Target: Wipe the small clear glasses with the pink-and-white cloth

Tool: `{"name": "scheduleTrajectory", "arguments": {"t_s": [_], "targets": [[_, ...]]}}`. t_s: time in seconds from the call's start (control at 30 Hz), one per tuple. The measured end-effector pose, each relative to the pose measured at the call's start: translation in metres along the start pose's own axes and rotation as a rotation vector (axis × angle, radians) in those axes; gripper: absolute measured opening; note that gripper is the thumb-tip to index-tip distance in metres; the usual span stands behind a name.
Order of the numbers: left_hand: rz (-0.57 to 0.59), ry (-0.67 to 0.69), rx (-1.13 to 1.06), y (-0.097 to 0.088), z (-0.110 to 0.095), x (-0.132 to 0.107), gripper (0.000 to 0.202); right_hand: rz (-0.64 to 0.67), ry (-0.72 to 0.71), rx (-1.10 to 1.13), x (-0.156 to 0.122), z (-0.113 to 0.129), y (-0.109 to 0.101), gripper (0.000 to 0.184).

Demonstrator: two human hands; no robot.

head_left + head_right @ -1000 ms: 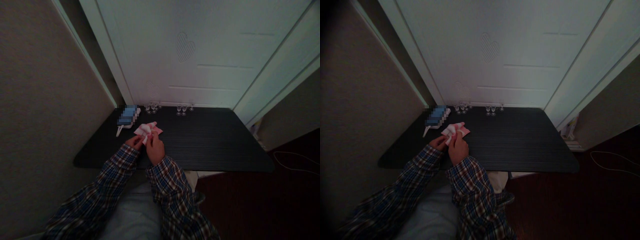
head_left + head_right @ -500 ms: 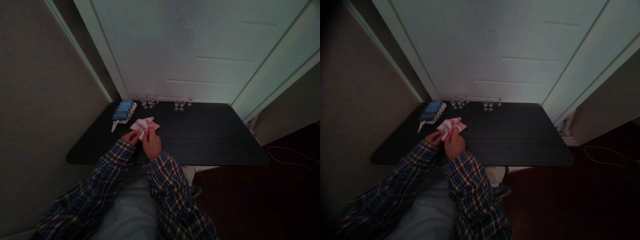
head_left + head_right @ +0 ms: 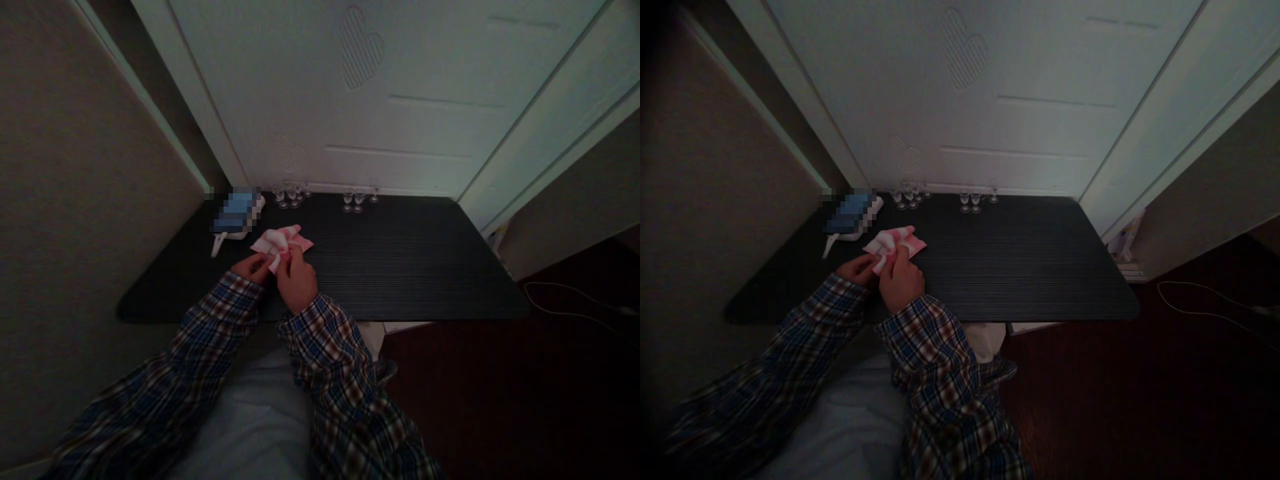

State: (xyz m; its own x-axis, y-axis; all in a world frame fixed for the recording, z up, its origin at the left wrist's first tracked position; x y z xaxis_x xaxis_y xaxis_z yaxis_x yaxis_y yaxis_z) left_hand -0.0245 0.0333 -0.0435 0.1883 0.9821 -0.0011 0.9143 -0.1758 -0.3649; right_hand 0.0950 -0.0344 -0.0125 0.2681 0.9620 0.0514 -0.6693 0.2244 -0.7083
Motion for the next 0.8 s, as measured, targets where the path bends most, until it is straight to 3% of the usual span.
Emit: {"name": "scheduleTrajectory", "arguments": {"t_s": [0.27,0.5,0.8], "targets": [[-0.021,0.017,0.021,0.000,-0.007,-0.004,0.045,0.003,-0.008,0.009,0.001,-0.001,0.002,0.039],[-0.008,-0.016,0.021,-0.002,0.005,0.006,0.048,-0.005,-0.017,0.025,0.000,-0.001,0.001,0.040],[0.003,-0.031,0.072,-0.003,-0.002,-0.002,0.037,0.012,-0.014,0.012,-0.001,-0.001,0.000,0.038]]}}
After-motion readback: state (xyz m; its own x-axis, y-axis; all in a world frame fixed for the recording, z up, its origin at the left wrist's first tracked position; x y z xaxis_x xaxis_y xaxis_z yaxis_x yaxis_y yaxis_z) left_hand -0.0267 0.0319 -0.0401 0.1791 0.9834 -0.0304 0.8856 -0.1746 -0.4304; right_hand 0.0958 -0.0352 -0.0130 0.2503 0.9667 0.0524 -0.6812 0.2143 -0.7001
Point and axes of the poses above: each hand's wrist, its own x-axis towards the middle knuckle, its own y-axis out of the palm, z = x × y, the point moved 2 cm from there along x, towards the middle knuckle, and after that the axes turned 9 degrees about -x, right-handed, at the moved point
